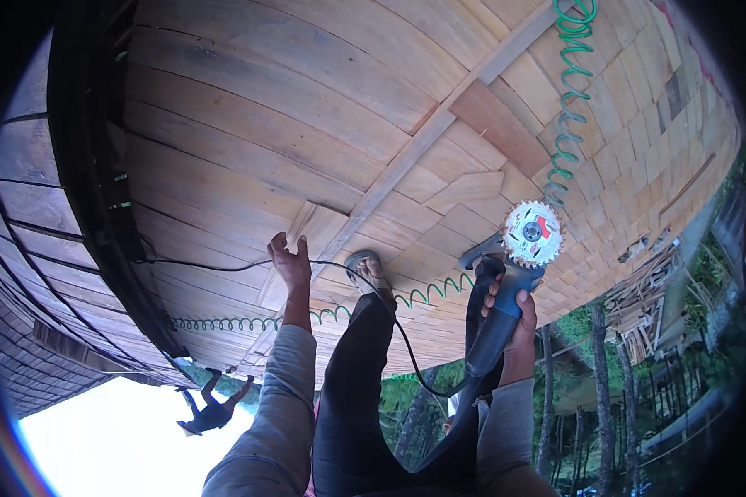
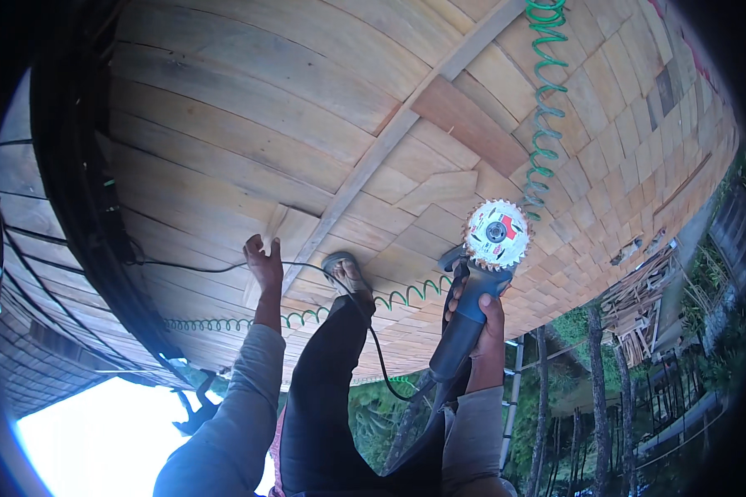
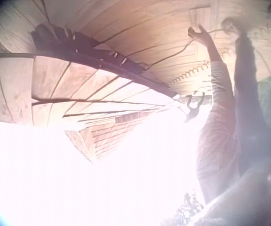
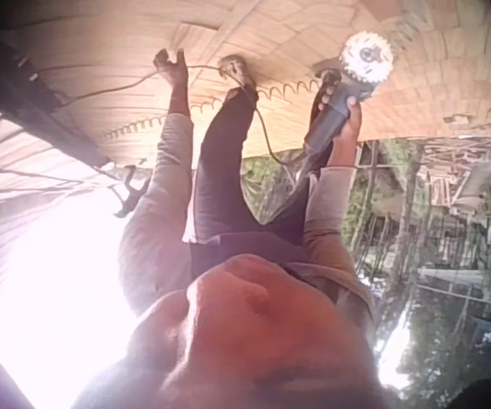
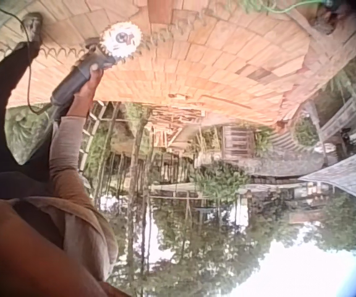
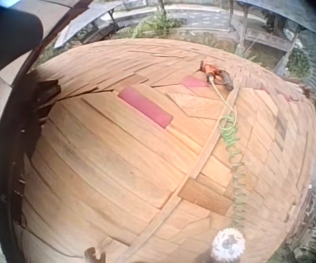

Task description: The person installs wood shingles on a curved roof by positioning individual shingles and securing them with a nail gun, and later uses an angle grinder to trim edges.

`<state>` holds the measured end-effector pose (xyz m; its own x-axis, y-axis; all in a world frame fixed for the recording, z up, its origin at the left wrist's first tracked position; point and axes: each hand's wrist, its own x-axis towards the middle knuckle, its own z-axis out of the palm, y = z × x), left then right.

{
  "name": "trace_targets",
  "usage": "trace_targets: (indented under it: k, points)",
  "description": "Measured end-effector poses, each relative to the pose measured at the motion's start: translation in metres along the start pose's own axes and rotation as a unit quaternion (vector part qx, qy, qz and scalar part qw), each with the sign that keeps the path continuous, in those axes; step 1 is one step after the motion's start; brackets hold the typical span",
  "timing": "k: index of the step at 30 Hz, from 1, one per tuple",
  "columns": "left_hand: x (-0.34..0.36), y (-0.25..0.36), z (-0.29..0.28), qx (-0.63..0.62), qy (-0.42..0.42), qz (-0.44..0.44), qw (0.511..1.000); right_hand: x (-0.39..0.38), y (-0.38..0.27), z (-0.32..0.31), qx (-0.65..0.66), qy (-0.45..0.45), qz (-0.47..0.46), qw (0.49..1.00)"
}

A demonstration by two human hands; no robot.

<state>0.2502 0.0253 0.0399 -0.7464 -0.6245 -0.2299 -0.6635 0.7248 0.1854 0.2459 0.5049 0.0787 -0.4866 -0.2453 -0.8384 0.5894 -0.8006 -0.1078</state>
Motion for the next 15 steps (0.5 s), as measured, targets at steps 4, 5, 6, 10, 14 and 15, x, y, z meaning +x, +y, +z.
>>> trace_targets:
  k: [4, 5, 6, 10, 14, 15]
  points:
    - [-0.038, -0.011, 0.024, 0.074, -0.055, 0.068, 0.993, -0.002, 0.017, 0.002, -0.066, 0.002, 0.008, 0.998]
    - [-0.04, -0.008, 0.031, 0.083, -0.048, 0.071, 0.993, -0.003, 0.021, 0.004, -0.065, 0.025, 0.009, 0.998]
    - [-0.041, -0.007, 0.033, 0.092, -0.04, 0.066, 0.993, -0.004, 0.027, 0.007, -0.063, 0.049, 0.009, 0.997]
    - [-0.05, -0.005, 0.037, 0.105, -0.012, 0.066, 0.992, -0.002, 0.045, 0.008, -0.093, 0.062, 0.021, 0.994]
    - [-0.054, -0.054, 0.034, 0.067, -0.105, 0.121, 0.985, 0.003, 0.06, 0.025, -0.118, 0.066, 0.059, 0.989]
    - [-0.057, -0.041, 0.039, 0.051, -0.081, 0.113, 0.989, 0.002, 0.06, 0.021, -0.124, 0.074, 0.059, 0.988]
